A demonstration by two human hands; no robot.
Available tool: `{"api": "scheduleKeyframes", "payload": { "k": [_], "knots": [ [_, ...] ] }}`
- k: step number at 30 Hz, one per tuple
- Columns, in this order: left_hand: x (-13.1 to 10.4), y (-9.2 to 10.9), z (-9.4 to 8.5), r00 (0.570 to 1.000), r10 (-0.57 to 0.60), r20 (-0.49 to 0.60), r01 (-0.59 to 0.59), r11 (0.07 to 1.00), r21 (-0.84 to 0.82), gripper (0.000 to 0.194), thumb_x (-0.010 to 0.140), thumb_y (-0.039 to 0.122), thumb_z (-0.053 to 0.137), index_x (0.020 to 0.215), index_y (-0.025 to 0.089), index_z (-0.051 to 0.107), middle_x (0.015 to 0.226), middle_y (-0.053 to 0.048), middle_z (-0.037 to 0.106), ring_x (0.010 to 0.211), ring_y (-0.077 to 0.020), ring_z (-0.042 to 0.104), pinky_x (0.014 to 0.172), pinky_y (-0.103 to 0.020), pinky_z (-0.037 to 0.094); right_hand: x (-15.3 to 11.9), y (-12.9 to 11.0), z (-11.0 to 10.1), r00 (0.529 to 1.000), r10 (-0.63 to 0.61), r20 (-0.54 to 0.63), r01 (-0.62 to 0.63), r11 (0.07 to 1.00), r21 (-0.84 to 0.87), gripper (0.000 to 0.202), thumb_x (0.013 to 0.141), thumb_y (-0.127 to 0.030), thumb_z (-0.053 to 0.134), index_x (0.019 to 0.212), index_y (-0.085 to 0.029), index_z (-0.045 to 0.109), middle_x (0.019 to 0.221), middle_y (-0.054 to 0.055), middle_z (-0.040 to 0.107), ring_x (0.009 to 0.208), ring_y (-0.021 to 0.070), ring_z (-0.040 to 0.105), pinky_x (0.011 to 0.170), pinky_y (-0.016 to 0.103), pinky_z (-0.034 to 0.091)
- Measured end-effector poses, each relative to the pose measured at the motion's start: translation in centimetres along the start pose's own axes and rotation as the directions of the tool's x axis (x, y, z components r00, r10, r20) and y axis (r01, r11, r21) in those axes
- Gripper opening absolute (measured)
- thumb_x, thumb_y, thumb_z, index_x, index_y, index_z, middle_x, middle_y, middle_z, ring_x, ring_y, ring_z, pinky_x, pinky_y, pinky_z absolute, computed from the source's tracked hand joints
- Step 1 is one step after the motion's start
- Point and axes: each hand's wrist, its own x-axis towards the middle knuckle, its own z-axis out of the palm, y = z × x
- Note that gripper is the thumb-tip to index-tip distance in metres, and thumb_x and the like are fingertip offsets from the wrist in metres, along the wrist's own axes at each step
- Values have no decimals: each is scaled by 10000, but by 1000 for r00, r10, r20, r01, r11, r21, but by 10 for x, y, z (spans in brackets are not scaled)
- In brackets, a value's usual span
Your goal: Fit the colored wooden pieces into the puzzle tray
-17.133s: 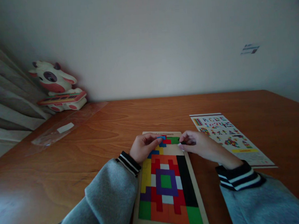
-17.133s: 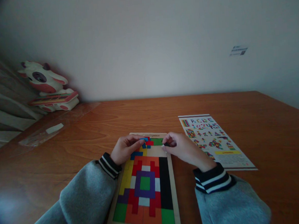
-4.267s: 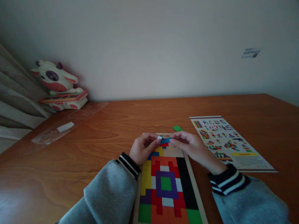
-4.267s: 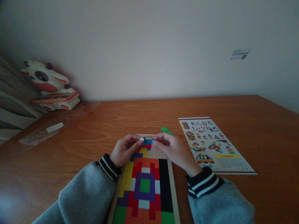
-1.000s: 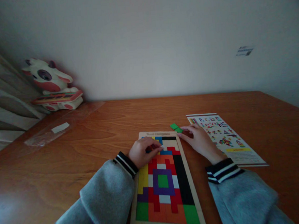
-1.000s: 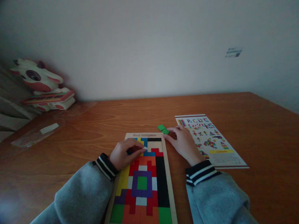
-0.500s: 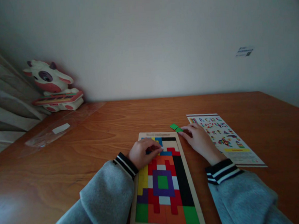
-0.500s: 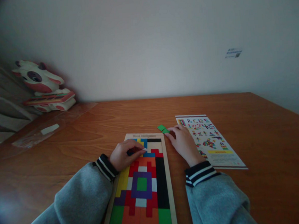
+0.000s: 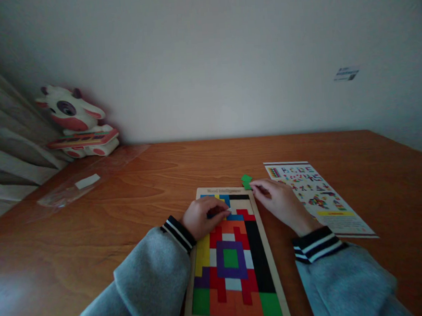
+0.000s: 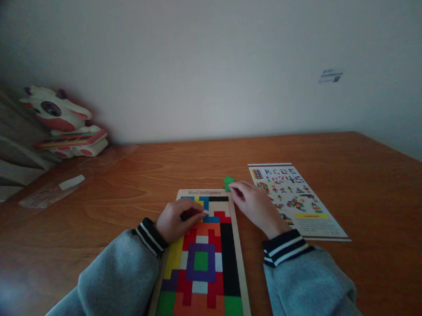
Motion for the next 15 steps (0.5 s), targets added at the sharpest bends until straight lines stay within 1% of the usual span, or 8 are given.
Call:
{"api": "scheduleKeyframes", "payload": {
  "k": [3,5,7,11,13,15],
  "knots": [
    [0,1,0,1000,12,8,-13,1000,9,143,875,285,646,916,160,705,810,-37,694,715,-127,617,661,-225,489,-1,-2,1,1000,-22,14,21,1000,22,228,920,-228,485,1080,-195,644,1028,90,708,908,223,675,854,394,529],
    [1,2,-1,1000,19,12,-19,1000,16,145,878,287,642,916,161,704,811,-36,693,722,-129,617,666,-226,488,-1,3,4,1000,-6,-11,5,1000,-27,256,923,-261,502,1131,-189,635,1098,107,684,996,246,648,907,426,508],
    [1,2,-2,1000,19,14,-19,1000,25,150,880,293,638,911,163,704,805,-35,690,720,-130,615,661,-227,488,-1,10,6,1000,7,-7,-8,997,-75,285,925,-307,523,1156,-188,638,1153,119,667,1073,270,615,955,458,480],
    [1,3,-2,1000,17,25,-18,999,28,157,887,299,625,918,168,706,808,-37,690,728,-134,617,661,-230,490,-2,16,9,997,38,61,-32,995,-93,294,927,-367,540,1138,-207,667,1111,102,697,1046,266,630,953,466,479],
    [1,3,-2,999,19,28,-20,999,30,157,888,299,624,919,169,707,806,-36,689,733,-135,618,667,-232,491,-1,14,11,998,48,40,-44,995,-87,326,926,-383,541,1173,-204,657,1131,104,696,1049,263,633,950,462,482],
    [1,4,-2,1000,19,25,-20,999,30,155,887,298,626,915,168,706,802,-36,688,734,-135,619,669,-231,493,0,9,13,999,32,11,-31,997,-75,351,924,-396,543,1201,-208,650,1181,106,684,1080,265,627,957,466,479]
  ]
}}
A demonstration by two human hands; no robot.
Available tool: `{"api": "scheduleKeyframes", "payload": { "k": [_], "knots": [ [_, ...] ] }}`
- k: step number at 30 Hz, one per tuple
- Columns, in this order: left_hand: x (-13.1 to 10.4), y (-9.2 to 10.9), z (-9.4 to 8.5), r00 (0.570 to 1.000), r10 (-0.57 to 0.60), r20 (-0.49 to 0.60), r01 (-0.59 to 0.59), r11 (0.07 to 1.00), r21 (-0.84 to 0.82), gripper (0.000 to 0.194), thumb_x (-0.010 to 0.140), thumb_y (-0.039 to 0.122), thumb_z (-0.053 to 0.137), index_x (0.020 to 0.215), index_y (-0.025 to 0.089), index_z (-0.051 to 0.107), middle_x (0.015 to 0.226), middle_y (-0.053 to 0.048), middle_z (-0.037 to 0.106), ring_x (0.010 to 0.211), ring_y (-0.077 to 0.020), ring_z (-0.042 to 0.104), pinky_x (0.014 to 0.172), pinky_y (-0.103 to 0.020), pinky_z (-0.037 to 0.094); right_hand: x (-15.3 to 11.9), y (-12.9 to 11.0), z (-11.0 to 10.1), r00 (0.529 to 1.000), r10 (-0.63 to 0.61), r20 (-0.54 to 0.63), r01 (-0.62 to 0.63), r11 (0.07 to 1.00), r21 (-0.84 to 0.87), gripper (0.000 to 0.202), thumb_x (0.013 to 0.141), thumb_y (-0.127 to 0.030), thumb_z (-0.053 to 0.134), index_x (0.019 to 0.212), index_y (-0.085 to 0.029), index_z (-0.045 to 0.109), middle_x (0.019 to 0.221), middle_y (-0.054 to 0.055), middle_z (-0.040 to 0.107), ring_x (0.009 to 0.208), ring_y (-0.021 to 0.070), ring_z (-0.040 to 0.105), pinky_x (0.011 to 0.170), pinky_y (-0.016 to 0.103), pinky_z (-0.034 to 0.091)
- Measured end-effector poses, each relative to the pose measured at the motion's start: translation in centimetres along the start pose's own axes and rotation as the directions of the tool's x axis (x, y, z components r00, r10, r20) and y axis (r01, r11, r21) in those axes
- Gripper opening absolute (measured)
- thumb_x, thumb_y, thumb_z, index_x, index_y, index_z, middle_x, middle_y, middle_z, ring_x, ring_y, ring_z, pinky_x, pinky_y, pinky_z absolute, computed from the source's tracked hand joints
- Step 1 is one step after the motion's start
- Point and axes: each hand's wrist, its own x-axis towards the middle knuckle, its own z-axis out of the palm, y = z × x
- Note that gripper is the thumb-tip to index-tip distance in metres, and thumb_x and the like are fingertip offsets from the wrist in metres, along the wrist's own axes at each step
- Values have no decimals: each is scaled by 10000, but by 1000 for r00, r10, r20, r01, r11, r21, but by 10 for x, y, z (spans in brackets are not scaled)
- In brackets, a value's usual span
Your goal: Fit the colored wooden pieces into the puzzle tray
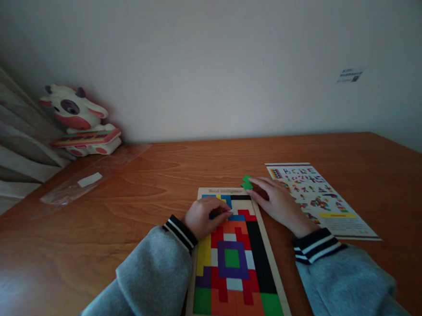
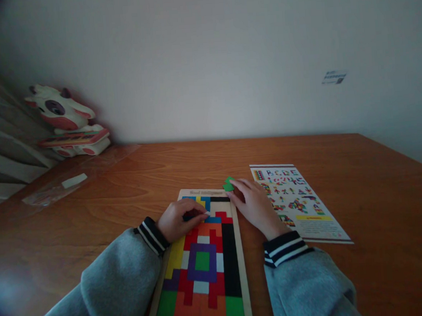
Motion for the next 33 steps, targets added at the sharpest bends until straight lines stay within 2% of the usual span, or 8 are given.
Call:
{"api": "scheduleKeyframes", "payload": {
  "k": [2,6,12,17,26,29,33],
  "knots": [
    [0,1,0,1000,-3,0,3,1000,-4,153,885,298,628,915,169,705,807,-37,691,735,-135,621,668,-229,495,1,-5,1,1000,-25,-2,25,1000,17,317,923,-382,546,1163,-221,676,1187,94,693,1090,263,630,958,466,480],
    [0,2,-1,1000,-14,4,14,1000,-6,158,885,301,625,915,168,706,813,-40,692,737,-137,624,662,-229,497,3,-11,0,999,-25,21,25,1000,0,232,919,-292,536,1030,-215,725,1055,86,744,991,256,674,907,445,516],
    [0,1,-1,1000,-4,7,4,1000,5,166,886,308,625,913,167,706,796,-37,691,728,-137,620,668,-232,493,3,-14,-3,999,-16,36,20,995,-95,249,905,-253,520,1060,-177,699,1046,111,722,938,255,674,846,402,535],
    [0,-1,1,1000,-8,2,8,1000,2,162,883,304,626,922,169,708,821,-43,699,745,-141,629,674,-239,506,3,-12,-2,999,4,39,1,992,-128,267,894,-230,494,1066,-196,694,984,93,725,862,236,679,789,385,542],
    [0,0,0,1000,-10,6,10,1000,-5,157,880,297,631,912,166,712,807,-43,697,734,-139,629,665,-234,501,3,-7,-4,997,-9,79,20,989,-146,277,933,-266,483,1098,-199,695,983,107,736,855,259,694,776,414,552],
    [0,0,0,1000,-9,12,9,1000,-11,153,881,288,631,914,162,711,810,-43,695,740,-138,628,670,-233,499,2,-10,-7,998,-40,56,44,997,-70,277,927,-203,472,1073,-209,707,969,95,740,846,244,699,790,411,554],
    [0,-1,0,1000,-7,7,7,1000,-23,155,881,290,635,915,158,710,809,-43,692,734,-136,623,668,-233,497,-1,-22,-15,972,-214,97,198,968,156,272,905,-150,508,1061,-241,711,1039,60,708,932,198,674,854,367,549]
  ]
}}
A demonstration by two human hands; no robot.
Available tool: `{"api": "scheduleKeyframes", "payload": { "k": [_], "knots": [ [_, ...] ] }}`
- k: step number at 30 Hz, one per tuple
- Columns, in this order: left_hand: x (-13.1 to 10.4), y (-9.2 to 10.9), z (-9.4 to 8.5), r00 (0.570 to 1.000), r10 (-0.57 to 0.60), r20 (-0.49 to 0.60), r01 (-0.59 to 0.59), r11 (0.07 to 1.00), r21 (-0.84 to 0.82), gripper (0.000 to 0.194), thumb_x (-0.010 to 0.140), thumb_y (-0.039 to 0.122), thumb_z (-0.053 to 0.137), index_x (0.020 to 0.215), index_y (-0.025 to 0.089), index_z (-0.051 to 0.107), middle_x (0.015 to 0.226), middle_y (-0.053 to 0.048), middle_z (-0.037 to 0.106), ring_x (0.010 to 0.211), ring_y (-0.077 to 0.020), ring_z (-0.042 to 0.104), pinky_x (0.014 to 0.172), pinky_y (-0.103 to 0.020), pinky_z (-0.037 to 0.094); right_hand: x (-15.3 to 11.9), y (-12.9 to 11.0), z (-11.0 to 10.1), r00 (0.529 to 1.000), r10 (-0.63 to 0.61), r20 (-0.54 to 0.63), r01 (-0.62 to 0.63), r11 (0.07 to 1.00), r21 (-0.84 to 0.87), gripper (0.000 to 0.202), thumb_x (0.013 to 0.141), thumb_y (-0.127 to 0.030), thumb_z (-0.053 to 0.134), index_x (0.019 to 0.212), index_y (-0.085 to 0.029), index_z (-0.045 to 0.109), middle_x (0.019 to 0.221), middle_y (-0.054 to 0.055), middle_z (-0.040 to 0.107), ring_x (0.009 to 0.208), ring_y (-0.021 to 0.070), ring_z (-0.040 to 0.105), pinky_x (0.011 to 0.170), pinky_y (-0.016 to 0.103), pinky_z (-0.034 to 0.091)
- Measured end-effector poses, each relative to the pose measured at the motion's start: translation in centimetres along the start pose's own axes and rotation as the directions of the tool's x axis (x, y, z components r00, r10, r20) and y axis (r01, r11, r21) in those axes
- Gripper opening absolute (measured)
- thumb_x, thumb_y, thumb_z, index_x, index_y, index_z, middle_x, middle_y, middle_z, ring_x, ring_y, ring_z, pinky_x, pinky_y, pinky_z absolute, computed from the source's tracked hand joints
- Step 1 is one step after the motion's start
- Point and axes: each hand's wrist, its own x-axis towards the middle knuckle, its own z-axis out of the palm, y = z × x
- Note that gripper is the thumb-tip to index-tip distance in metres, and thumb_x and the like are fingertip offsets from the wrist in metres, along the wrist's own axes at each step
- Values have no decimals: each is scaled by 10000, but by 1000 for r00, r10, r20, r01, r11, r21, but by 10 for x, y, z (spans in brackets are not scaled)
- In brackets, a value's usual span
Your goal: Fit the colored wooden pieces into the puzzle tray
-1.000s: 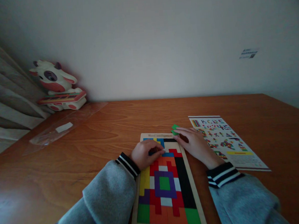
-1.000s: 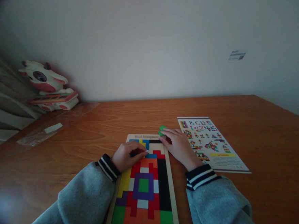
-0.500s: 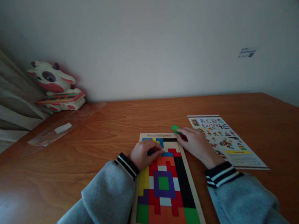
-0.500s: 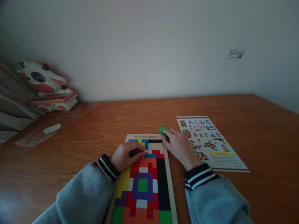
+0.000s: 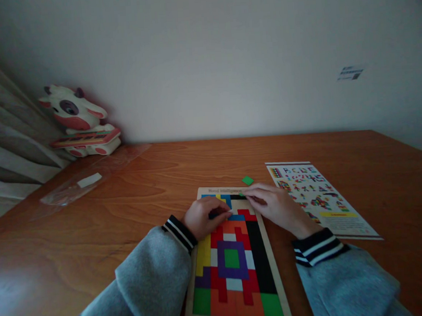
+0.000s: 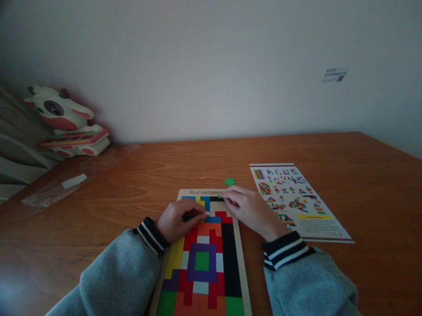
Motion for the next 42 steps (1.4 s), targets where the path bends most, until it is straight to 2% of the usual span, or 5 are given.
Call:
{"api": "scheduleKeyframes", "payload": {
  "k": [16,24,29,36,42],
  "knots": [
    [0,-1,1,1000,8,-3,-8,1000,1,134,874,275,639,911,162,700,796,-32,687,725,-131,612,662,-226,487,1,-23,0,975,-35,218,39,999,-14,238,942,-316,529,1001,-239,746,899,62,582,887,214,564,792,396,485],
    [0,0,0,1000,-3,12,3,1000,-6,164,888,295,621,922,158,704,808,-38,687,737,-134,616,674,-231,487,-1,11,13,985,108,-134,-114,993,-42,366,983,-272,431,1316,-222,575,1293,104,600,1199,243,548,1039,460,431],
    [0,1,-1,1000,-5,12,5,1000,1,165,887,300,622,917,160,703,811,-41,689,736,-137,616,676,-235,489,-2,28,15,992,125,-6,-124,973,-195,357,989,-272,413,1250,-177,638,1320,121,621,1247,266,552,1058,481,429],
    [0,-1,-1,1000,25,4,-25,1000,13,172,901,318,604,918,171,692,847,-51,699,787,-157,621,727,-273,501,-3,27,0,968,240,-75,-251,931,-265,244,925,-230,518,985,-162,744,1047,116,739,958,279,695,883,456,543],
    [-3,-1,2,988,143,51,-148,983,108,163,928,333,562,899,182,613,1227,-94,656,1053,-226,536,949,-393,446,-7,39,3,918,381,-108,-385,923,-19,268,850,-212,595,1102,-184,684,1074,111,730,967,272,690,878,461,548]
  ]
}}
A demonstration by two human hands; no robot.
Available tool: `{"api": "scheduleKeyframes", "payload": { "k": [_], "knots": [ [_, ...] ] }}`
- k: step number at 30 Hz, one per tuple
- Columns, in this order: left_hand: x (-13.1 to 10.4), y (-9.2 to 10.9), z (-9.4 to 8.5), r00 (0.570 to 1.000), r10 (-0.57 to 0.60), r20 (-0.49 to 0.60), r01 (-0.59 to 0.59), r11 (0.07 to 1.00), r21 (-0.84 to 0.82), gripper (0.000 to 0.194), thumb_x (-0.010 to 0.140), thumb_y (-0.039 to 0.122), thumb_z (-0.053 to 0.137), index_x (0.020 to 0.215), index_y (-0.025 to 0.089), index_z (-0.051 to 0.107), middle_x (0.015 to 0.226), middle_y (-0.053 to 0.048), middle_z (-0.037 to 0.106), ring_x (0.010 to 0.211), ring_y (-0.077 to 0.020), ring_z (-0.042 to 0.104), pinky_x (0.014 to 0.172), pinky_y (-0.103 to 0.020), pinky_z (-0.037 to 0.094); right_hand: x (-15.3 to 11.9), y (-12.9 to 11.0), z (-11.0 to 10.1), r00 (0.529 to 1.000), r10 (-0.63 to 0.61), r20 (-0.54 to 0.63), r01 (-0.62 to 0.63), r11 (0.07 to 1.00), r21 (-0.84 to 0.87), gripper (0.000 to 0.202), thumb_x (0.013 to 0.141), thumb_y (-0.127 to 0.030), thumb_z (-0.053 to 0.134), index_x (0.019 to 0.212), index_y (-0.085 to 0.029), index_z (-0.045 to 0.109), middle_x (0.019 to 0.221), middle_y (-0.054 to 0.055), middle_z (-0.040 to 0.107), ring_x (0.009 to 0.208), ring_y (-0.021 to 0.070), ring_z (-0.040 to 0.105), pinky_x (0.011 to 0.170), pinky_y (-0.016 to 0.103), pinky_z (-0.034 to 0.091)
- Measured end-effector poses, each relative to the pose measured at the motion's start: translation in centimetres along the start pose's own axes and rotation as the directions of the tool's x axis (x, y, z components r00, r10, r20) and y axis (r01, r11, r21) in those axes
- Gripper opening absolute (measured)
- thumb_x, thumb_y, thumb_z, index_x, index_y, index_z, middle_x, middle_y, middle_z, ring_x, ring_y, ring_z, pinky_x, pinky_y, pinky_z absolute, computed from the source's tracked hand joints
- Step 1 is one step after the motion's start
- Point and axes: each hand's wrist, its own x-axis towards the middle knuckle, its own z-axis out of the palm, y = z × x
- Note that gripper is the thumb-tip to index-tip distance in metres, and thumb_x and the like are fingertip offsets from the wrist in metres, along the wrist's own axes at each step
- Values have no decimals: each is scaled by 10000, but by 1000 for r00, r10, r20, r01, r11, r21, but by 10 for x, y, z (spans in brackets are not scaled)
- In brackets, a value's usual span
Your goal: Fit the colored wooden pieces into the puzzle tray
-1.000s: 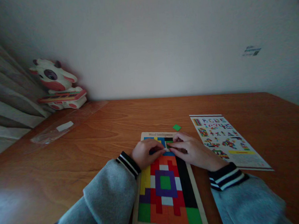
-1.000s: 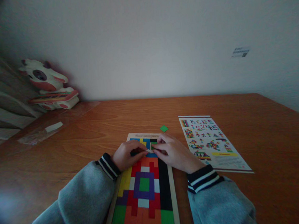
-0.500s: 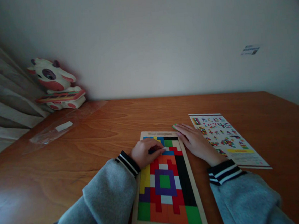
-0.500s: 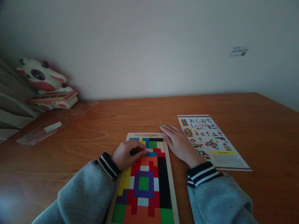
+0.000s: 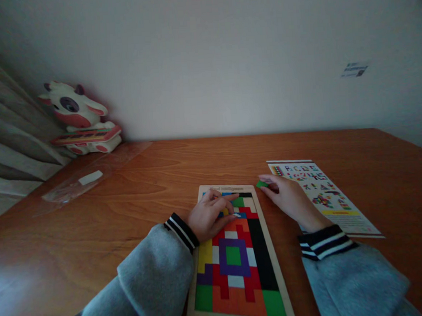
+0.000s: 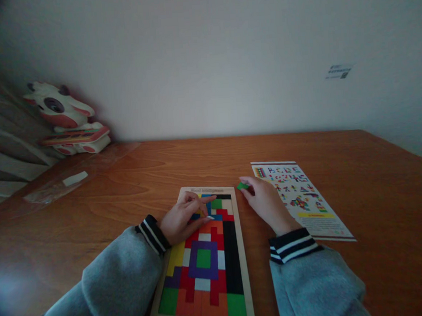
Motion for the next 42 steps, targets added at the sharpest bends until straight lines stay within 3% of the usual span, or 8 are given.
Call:
{"api": "scheduleKeyframes", "payload": {
  "k": [5,10,14,18,24,29,35,42],
  "knots": [
    [-1,0,3,996,-79,47,79,997,4,140,958,301,488,979,187,567,1107,-96,694,1015,-229,557,907,-381,477,-1,7,5,984,177,9,-170,933,318,306,753,-271,703,1047,-191,672,987,95,737,875,233,698,819,415,577],
    [1,3,-1,993,-96,61,95,995,24,158,961,322,482,976,194,575,1125,-79,695,1004,-225,562,914,-386,477,-2,-7,-2,985,170,2,-160,923,350,214,768,-329,705,941,-202,701,892,67,742,814,217,697,777,387,575],
    [2,4,-2,992,-103,73,102,995,18,160,957,313,490,978,193,594,1140,-78,693,1013,-222,561,920,-379,478,-5,-26,-10,994,-86,61,66,958,279,129,839,-320,654,890,-228,728,911,46,736,832,199,688,779,358,556],
    [1,3,-1,994,-93,55,93,996,3,164,949,315,509,972,184,606,1130,-89,701,997,-227,563,904,-380,480,-9,-35,-14,927,-316,202,281,942,184,118,858,-265,648,863,-263,766,934,44,693,854,187,659,795,354,532],
    [1,3,-1,995,-88,45,89,996,-16,141,936,302,539,954,192,625,1140,-77,701,976,-218,574,898,-375,479,-11,-32,-14,902,-289,321,253,956,149,176,890,-361,618,885,-287,777,915,51,639,825,191,617,731,344,511],
    [1,4,0,994,-96,48,97,995,-22,122,932,285,546,946,195,627,1158,-71,696,983,-211,577,898,-361,478,-9,-31,-4,952,-172,251,130,976,174,267,934,-363,534,1114,-246,693,822,38,607,720,178,599,660,314,496],
    [2,5,-2,993,-103,59,103,995,-11,128,930,293,550,935,189,623,1151,-75,700,974,-215,573,895,-369,480,-14,-25,8,975,-143,171,144,990,6,352,922,-397,542,1235,-250,605,957,77,574,912,238,591,838,407,491],
    [2,3,-2,994,-104,30,106,992,-70,137,929,304,550,929,190,626,1132,-72,706,999,-218,583,908,-379,477,-13,-25,10,983,-110,148,105,994,42,313,919,-406,541,1152,-222,638,952,88,609,900,246,609,812,412,504]
  ]
}}
